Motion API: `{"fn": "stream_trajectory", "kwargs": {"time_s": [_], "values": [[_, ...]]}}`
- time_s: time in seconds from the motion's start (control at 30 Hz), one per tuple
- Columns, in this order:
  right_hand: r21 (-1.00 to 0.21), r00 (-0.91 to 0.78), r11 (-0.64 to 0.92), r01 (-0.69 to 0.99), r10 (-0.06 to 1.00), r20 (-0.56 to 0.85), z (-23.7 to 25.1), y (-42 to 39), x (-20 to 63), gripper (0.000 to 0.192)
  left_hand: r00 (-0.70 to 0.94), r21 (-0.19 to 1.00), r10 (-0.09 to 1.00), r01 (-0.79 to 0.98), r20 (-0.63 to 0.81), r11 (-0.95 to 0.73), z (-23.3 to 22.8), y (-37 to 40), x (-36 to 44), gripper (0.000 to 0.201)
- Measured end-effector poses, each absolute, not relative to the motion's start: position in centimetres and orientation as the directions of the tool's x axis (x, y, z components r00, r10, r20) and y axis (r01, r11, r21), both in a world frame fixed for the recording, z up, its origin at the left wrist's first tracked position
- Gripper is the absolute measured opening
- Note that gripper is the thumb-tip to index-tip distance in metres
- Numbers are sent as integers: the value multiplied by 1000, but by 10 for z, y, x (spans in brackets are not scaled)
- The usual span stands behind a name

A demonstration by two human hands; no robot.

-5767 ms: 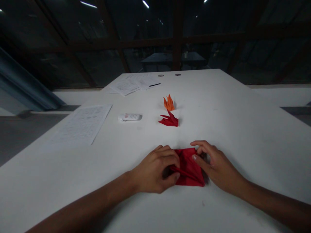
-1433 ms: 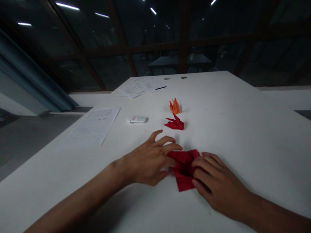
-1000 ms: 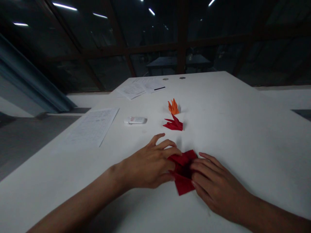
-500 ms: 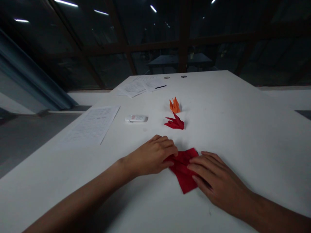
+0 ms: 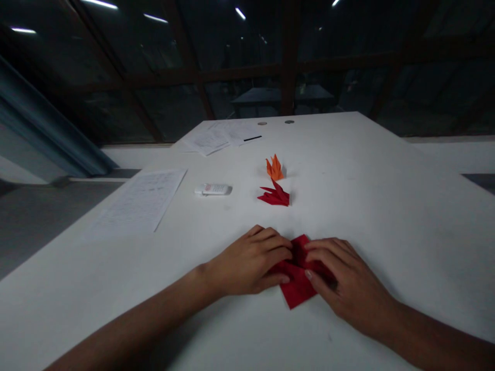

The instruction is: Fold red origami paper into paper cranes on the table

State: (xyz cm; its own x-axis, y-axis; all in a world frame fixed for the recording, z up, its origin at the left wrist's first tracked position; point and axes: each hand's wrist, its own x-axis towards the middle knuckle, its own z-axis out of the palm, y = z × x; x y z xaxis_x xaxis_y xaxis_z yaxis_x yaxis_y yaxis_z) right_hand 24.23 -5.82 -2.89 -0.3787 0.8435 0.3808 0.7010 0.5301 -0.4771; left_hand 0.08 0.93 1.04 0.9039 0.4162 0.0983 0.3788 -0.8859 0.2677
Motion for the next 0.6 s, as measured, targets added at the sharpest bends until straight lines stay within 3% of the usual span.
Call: {"fn": "stream_trajectory", "kwargs": {"time_s": [0.13,0.3,0.4,0.6], "values": [[-486,-225,372,791,915,335,-30,-53,246,15,865,311,483,426,135,-849,4,10,-3,42],[-495,-254,365,788,926,279,-27,-49,246,11,788,382,599,515,142,-768,2,10,-4,90],[-534,-256,358,766,932,257,-27,-49,247,9,753,421,654,570,76,-706,4,10,-3,104],[-617,-150,303,726,946,289,-38,-51,250,59,652,457,758,685,-37,-567,8,12,-6,121]]}}
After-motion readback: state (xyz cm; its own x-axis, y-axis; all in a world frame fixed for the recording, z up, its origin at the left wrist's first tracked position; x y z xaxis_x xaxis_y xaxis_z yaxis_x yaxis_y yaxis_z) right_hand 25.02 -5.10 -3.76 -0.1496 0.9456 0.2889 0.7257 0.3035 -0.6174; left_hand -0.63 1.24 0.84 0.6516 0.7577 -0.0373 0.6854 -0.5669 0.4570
